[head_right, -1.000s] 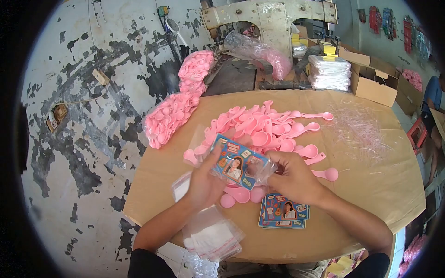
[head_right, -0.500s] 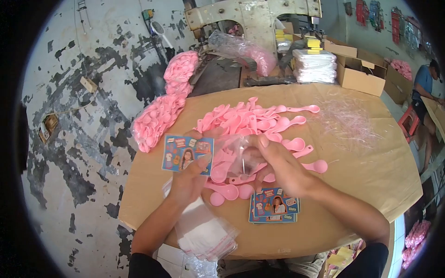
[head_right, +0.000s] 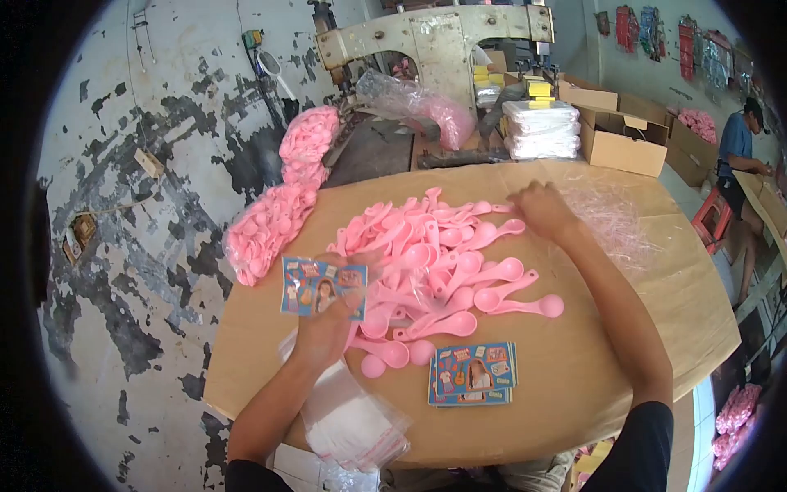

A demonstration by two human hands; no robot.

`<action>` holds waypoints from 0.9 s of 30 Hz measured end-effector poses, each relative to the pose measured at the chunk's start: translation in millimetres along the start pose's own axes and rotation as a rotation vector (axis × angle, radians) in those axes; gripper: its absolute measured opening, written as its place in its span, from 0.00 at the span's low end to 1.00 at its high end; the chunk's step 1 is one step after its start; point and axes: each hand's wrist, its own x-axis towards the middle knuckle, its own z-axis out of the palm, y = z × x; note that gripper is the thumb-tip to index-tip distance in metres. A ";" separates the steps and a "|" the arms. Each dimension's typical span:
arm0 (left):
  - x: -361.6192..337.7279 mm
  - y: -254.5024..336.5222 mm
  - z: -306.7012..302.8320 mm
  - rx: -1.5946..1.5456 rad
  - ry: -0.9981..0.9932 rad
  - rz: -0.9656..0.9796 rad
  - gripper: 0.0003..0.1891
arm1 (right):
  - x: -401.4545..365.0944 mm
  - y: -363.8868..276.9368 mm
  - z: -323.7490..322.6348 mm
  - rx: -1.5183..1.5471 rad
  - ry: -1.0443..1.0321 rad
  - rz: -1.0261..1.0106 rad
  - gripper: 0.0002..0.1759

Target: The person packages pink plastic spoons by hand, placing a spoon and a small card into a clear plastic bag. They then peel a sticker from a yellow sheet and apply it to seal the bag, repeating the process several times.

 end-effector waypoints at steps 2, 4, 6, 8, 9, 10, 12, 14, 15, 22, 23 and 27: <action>-0.2 0.7 1.3 0.041 -0.077 0.029 0.23 | -3.0 -5.6 7.3 -0.024 -0.079 0.046 0.14; -1.8 3.9 7.6 0.071 -0.066 -0.008 0.22 | -3.5 -5.4 -0.9 -0.016 -0.094 0.054 0.14; -2.7 4.6 10.4 0.091 -0.064 -0.045 0.22 | -6.5 -5.7 -1.8 -0.043 -0.141 0.069 0.14; -3.5 5.9 11.1 0.107 -0.073 -0.075 0.21 | -8.1 -6.7 -2.8 -0.102 -0.211 0.090 0.15; -4.2 6.8 12.3 0.095 -0.065 -0.077 0.21 | -8.0 -7.3 -5.0 -0.112 -0.203 0.089 0.13; -4.7 7.9 13.8 0.084 -0.058 -0.078 0.21 | -7.8 -8.1 -7.7 -0.120 -0.194 0.088 0.12; -6.4 11.0 14.9 0.035 -0.056 -0.068 0.20 | -7.6 -10.8 -15.7 -0.101 -0.085 0.108 0.09; -6.9 11.3 15.8 -0.050 -0.065 -0.035 0.20 | -1.0 -9.7 -30.6 -0.061 0.116 0.140 0.07; -6.2 11.8 15.6 -0.057 -0.072 -0.025 0.20 | 2.5 -9.1 -47.5 0.003 0.178 0.117 0.08; -6.7 11.4 13.3 -0.077 -0.072 -0.003 0.21 | -21.4 -66.6 -195.1 0.784 0.280 0.041 0.12; -7.0 10.4 13.2 -0.071 -0.072 0.011 0.20 | -21.7 -60.8 -187.5 0.559 0.279 0.070 0.11; -5.0 11.3 9.2 -0.068 0.010 -0.062 0.21 | -27.7 -60.5 -153.6 0.550 0.142 0.184 0.10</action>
